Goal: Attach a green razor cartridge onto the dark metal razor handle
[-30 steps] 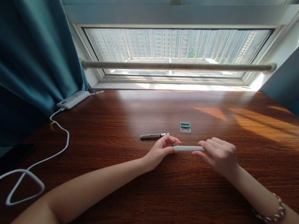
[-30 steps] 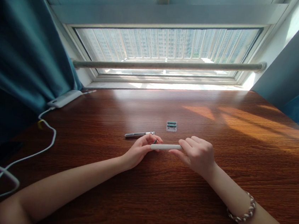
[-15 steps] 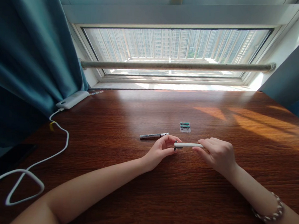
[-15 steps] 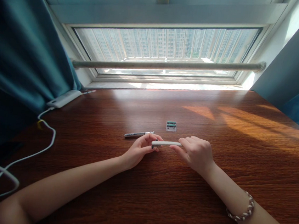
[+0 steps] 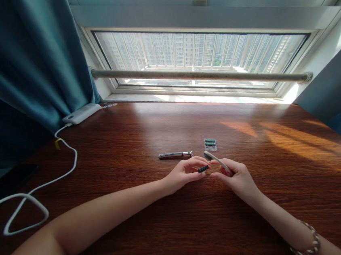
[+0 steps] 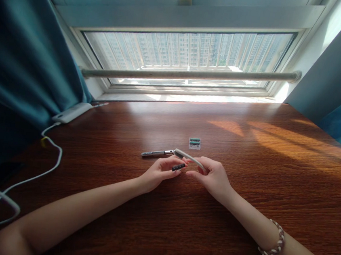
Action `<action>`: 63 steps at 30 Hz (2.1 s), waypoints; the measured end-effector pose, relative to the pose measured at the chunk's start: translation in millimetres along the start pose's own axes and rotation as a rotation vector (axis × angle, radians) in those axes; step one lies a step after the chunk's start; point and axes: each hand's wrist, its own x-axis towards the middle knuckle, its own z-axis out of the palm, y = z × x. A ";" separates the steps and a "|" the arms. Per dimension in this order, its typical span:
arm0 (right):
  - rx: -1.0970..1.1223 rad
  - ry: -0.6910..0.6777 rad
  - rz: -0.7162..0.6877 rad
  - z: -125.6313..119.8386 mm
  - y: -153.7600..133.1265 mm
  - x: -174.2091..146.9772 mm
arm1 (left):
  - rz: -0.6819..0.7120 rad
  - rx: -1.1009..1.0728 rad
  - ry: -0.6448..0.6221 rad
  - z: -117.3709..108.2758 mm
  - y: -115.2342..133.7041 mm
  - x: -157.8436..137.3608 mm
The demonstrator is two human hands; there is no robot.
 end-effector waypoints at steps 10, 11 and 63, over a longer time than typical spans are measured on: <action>0.003 0.064 -0.118 13.6 0.8 -10.6 | 0.012 0.156 -0.131 -1.3 5.9 0.7; 0.007 0.064 -0.125 13.6 0.8 -10.9 | 0.019 0.164 -0.141 -1.5 5.7 0.8; -0.470 0.209 -0.012 -12.0 0.9 -4.0 | 0.045 0.291 0.285 -2.6 -5.4 2.4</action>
